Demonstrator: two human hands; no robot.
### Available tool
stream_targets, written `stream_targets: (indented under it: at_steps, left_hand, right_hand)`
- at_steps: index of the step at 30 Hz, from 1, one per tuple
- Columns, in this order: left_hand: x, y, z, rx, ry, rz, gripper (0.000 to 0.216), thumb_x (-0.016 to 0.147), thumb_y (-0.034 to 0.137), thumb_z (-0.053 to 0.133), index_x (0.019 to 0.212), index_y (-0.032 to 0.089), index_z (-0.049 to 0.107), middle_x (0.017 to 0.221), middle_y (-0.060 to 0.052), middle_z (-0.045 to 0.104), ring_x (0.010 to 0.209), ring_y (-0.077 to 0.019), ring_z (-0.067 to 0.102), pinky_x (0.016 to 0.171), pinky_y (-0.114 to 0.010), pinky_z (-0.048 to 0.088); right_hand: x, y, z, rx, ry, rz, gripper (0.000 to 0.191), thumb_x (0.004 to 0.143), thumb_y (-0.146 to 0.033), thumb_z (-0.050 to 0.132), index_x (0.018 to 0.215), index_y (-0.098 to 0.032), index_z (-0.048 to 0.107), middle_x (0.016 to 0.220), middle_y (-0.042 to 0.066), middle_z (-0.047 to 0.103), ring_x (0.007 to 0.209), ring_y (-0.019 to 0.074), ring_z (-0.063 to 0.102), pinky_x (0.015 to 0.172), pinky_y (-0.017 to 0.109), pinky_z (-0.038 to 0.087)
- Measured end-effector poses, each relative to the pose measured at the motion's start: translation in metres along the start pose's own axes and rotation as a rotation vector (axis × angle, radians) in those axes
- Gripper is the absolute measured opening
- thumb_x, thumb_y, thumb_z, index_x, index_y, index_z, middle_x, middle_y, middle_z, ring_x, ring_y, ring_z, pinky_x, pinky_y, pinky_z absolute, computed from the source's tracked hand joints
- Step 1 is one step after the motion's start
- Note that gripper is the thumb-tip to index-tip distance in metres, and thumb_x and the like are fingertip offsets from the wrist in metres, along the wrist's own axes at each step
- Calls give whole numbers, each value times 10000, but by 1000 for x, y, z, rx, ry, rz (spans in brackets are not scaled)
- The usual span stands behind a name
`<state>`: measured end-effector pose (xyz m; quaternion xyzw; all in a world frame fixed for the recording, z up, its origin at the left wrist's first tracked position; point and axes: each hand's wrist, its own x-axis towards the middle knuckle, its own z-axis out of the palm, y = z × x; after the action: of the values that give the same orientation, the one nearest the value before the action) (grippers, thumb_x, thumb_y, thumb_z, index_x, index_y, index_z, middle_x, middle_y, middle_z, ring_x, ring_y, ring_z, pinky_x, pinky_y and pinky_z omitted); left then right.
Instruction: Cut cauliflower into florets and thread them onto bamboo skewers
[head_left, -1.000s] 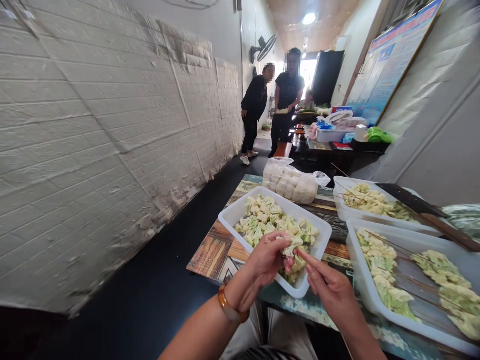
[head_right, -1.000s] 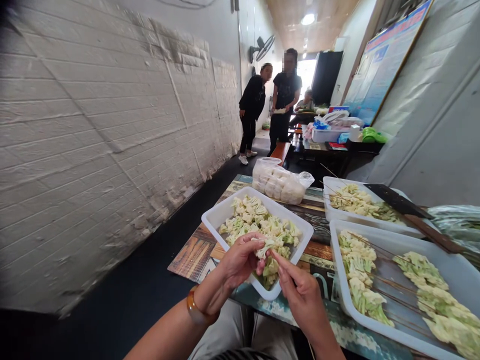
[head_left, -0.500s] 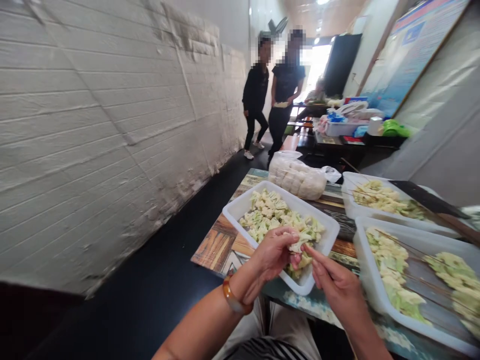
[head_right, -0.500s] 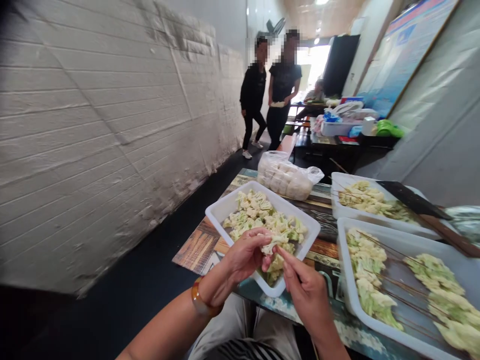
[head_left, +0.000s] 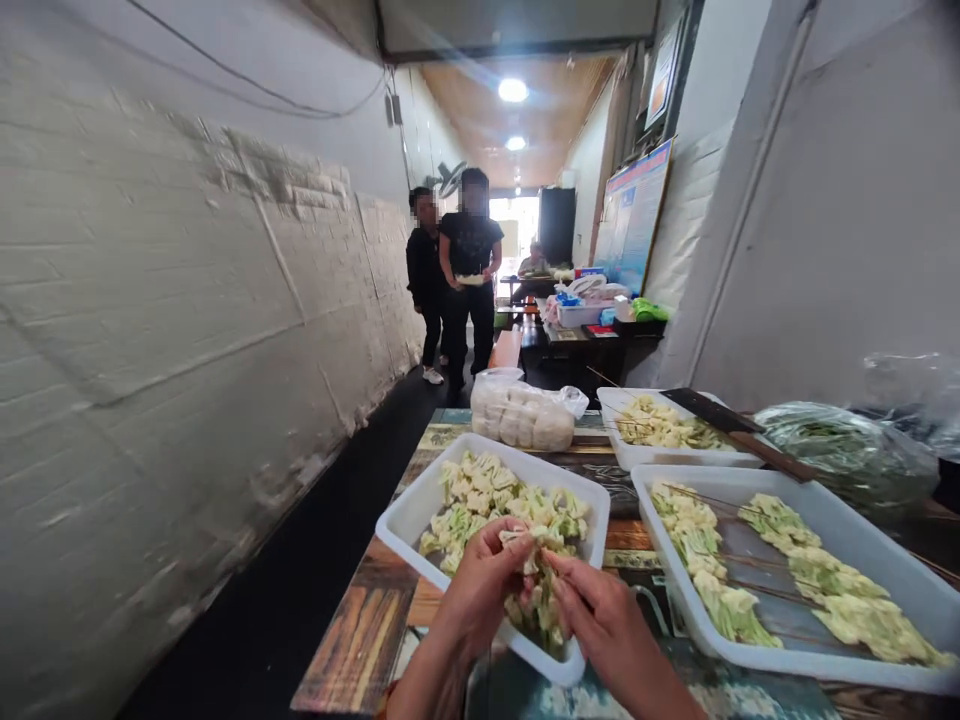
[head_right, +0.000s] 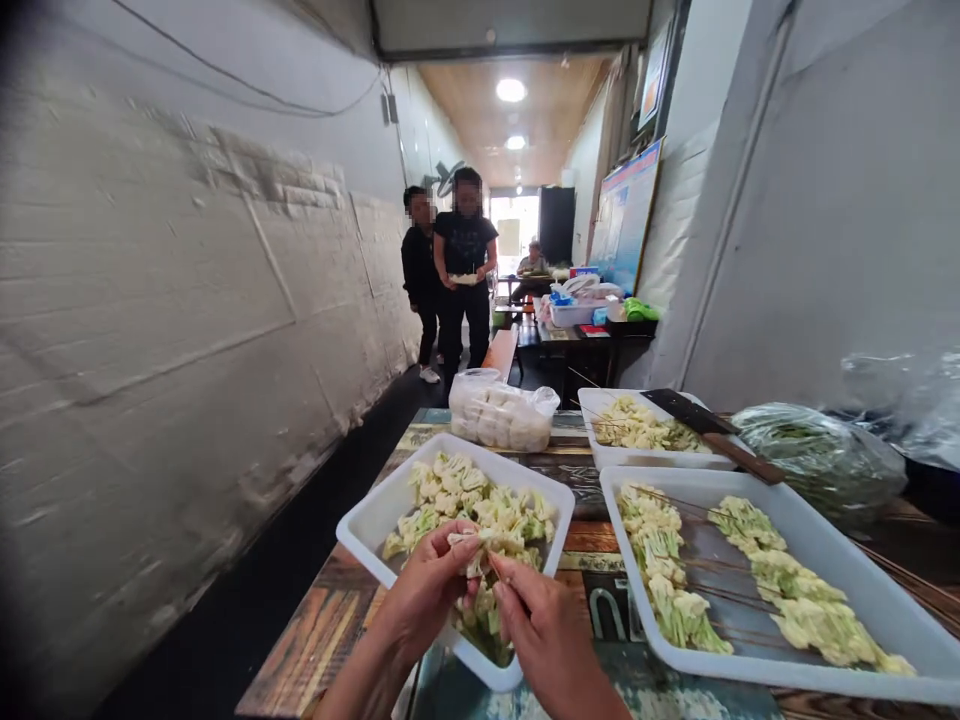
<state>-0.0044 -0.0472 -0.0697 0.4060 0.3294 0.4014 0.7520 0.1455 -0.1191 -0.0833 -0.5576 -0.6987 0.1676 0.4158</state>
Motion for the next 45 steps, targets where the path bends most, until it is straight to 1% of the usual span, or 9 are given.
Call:
stream_targets:
  at_steps: [8,11,14,19,23,28,32,37,45]
  left_hand:
    - [7,5,-1,131,-19,77,316,616,347,791,792,160,607,715,-14,655,579,-112,578,576,-237,469]
    - [10,5,2,167,-49,84,313,603,338,795,780,154,614,717,-24,673,586,-125,594,587,-244,471]
    - [11,7,-2,115,-97,48,345,613,350,790,826,171,587,746,-29,691,583,-131,611,576,-241,472]
    - [6,6,-10,58,-151,37,350,642,342,777,822,174,527,747,-36,690,586,-122,615,562,-228,470]
    - [6,2,-11,26,-154,57,392,615,357,794,823,170,520,752,-45,684,587,-127,612,545,-232,469]
    - [2,-2,-10,25,-145,80,407,614,367,793,832,163,516,729,-40,675,577,-122,608,527,-216,448]
    - [1,-5,-9,54,-137,98,390,629,358,780,836,165,511,703,-32,669,564,-121,608,529,-217,445]
    - [6,-10,-3,137,-63,162,406,608,363,783,857,162,532,673,-19,666,563,-128,614,546,-229,463]
    - [14,-13,6,260,-10,214,409,594,364,796,849,155,554,684,-24,674,596,-131,621,577,-234,479]
  right_hand:
    - [64,-98,-74,-636,635,-433,480,940,-215,427,1417,-161,409,1481,112,377,1368,220,330,1113,405,331]
    - [90,-141,-83,-858,423,-758,523,955,-204,397,1369,-521,351,1501,-194,290,1395,126,260,1143,337,287]
    - [102,-159,-94,-879,476,-449,539,922,-228,470,1436,-347,357,1519,-62,309,1421,260,188,1146,471,270]
    - [92,-151,-110,-845,396,-452,640,912,-205,470,1487,-325,215,1516,-29,307,1425,283,165,1123,572,238]
    - [86,-147,-111,-769,645,-400,613,912,-215,456,1485,-250,243,1519,30,296,1423,278,168,1145,514,238]
    - [77,-141,-107,-782,379,-579,580,890,-194,489,1440,-270,323,1496,14,340,1370,272,303,1133,507,266]
    - [71,-116,-108,-660,605,-460,643,877,-208,523,1465,-156,269,1487,128,335,1369,299,295,1127,520,264]
    - [52,-116,-103,-759,235,-601,585,887,-127,510,1405,-354,362,1495,-33,352,1395,248,265,1142,533,219]
    - [75,-107,-115,-794,270,-497,561,865,-109,510,1392,-278,421,1508,-10,343,1403,261,233,1142,503,194]
